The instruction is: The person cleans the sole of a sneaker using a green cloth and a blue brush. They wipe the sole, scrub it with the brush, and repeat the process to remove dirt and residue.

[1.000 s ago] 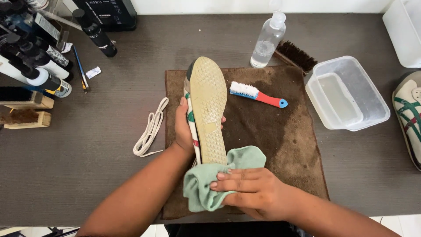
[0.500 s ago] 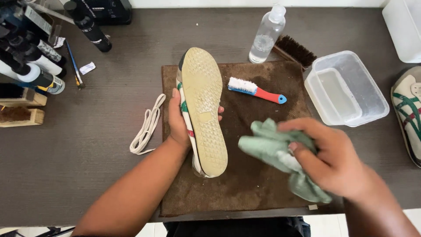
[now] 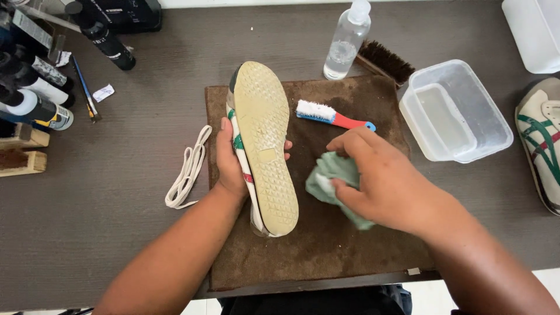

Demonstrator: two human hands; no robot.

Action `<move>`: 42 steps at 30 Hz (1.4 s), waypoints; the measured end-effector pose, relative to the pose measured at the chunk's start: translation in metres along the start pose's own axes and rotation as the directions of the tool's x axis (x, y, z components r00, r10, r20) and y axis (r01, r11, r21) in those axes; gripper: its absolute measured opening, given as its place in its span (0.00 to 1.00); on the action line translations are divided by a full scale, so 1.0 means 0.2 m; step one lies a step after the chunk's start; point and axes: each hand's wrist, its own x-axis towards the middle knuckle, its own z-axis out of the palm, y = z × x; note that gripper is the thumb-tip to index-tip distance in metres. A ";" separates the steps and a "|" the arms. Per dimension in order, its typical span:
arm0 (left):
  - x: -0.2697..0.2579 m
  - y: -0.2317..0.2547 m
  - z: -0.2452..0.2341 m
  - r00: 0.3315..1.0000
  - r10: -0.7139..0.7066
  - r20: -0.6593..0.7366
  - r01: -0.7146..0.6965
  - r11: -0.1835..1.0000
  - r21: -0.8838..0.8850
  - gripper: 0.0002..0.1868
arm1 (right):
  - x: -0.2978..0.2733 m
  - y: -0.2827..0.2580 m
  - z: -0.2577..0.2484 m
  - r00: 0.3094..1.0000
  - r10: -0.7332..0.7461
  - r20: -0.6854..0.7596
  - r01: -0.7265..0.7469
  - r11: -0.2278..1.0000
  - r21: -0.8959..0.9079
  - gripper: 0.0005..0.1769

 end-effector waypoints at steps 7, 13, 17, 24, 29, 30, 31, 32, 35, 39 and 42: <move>0.00 0.01 0.07 0.988 0.009 -0.153 -0.013 1.000 -0.026 0.43 | -0.01 0.13 0.29 0.952 -0.152 -0.266 0.143 0.988 -0.053 0.22; -0.02 0.04 0.14 0.988 0.005 -0.157 -0.023 0.993 -0.114 0.44 | -0.06 0.08 0.28 0.936 -0.295 -0.192 0.280 0.954 -0.102 0.23; 0.03 0.03 0.07 0.977 0.042 -0.211 -0.074 0.987 -0.144 0.38 | -0.07 0.11 0.35 0.966 -0.228 -0.119 0.222 0.973 -0.065 0.32; -0.14 0.11 0.46 0.946 -0.102 -0.307 0.043 0.980 -0.194 0.30 | -0.07 0.15 0.22 0.808 0.035 -0.588 0.117 0.969 0.219 0.43; -0.13 0.05 0.36 0.979 -0.103 -0.174 0.097 0.994 -0.042 0.33 | 0.05 0.18 0.07 0.616 -0.277 -0.737 0.283 0.951 -0.121 0.41; -0.11 0.02 0.32 0.987 -0.117 -0.106 0.121 0.992 0.029 0.30 | 0.09 0.17 0.06 0.573 -0.372 -0.730 0.318 0.922 -0.221 0.37; -0.07 -0.01 0.24 0.987 -0.120 -0.104 0.124 0.992 0.032 0.30 | 0.09 0.18 0.11 0.571 -0.370 -0.733 0.314 0.923 -0.221 0.37; -0.04 -0.03 0.17 0.987 -0.113 -0.118 0.117 0.993 0.022 0.29 | 0.10 0.18 0.15 0.614 -0.332 -0.716 0.267 0.941 -0.208 0.38; 0.01 -0.07 0.07 0.985 -0.102 -0.138 0.104 0.995 0.005 0.27 | 0.13 0.14 0.27 0.663 -0.307 -0.682 0.244 0.951 -0.191 0.37; 0.01 -0.09 0.08 0.988 -0.096 -0.121 0.090 0.994 -0.058 0.27 | 0.11 0.05 0.31 0.695 -0.377 -0.612 0.338 0.923 -0.185 0.35; -0.02 -0.07 0.12 0.984 -0.097 -0.147 0.086 0.993 -0.079 0.26 | 0.09 0.02 0.33 0.702 -0.426 -0.570 0.342 0.904 -0.255 0.29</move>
